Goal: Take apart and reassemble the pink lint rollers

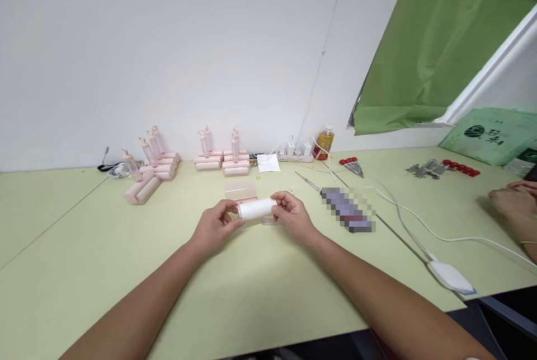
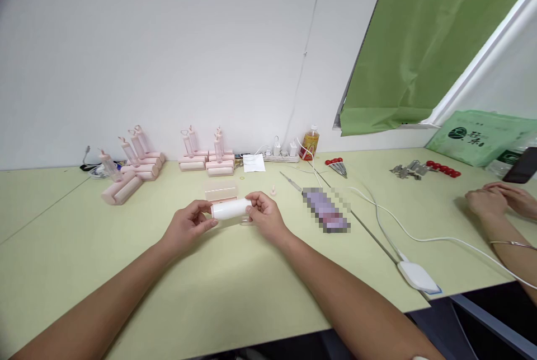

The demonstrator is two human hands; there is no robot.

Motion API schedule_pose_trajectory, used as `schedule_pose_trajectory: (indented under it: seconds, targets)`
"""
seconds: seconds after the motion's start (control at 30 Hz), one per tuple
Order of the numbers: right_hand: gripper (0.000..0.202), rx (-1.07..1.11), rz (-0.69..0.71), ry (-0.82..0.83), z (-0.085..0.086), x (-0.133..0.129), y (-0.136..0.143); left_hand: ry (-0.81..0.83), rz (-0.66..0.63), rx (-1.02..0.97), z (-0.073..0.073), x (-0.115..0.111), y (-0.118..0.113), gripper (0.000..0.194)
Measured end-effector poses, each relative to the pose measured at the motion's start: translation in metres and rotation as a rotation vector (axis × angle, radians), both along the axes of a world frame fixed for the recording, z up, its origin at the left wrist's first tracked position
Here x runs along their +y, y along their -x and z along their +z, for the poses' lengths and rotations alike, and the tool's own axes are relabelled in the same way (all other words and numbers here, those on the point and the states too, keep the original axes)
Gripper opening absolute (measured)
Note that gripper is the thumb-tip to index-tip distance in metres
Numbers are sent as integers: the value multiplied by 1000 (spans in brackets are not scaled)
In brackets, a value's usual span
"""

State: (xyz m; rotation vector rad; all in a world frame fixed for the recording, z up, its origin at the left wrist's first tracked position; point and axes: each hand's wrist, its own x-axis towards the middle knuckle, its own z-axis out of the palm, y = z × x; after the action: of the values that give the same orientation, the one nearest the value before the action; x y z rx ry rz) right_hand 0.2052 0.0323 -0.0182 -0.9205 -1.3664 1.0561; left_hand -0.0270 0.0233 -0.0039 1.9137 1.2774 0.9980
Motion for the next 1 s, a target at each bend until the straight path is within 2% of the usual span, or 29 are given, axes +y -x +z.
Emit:
schedule_pose_trajectory:
  seconds: [0.33,0.57,0.77,1.0]
  targets:
    - [25,-5,20,51,5,-4,-1,-17,-20,3,1,-2,-2,36]
    - [27,95,17,91,7,-5,1,-42,-18,-22,-1,-2,-2,40]
    - [28,247,-71,136,7,-1,-2,-32,-45,-33,-5,-2,-1,72]
    - [28,344,-130,112,10,1,-3,-62,1,-110,-4,-8,-6,90]
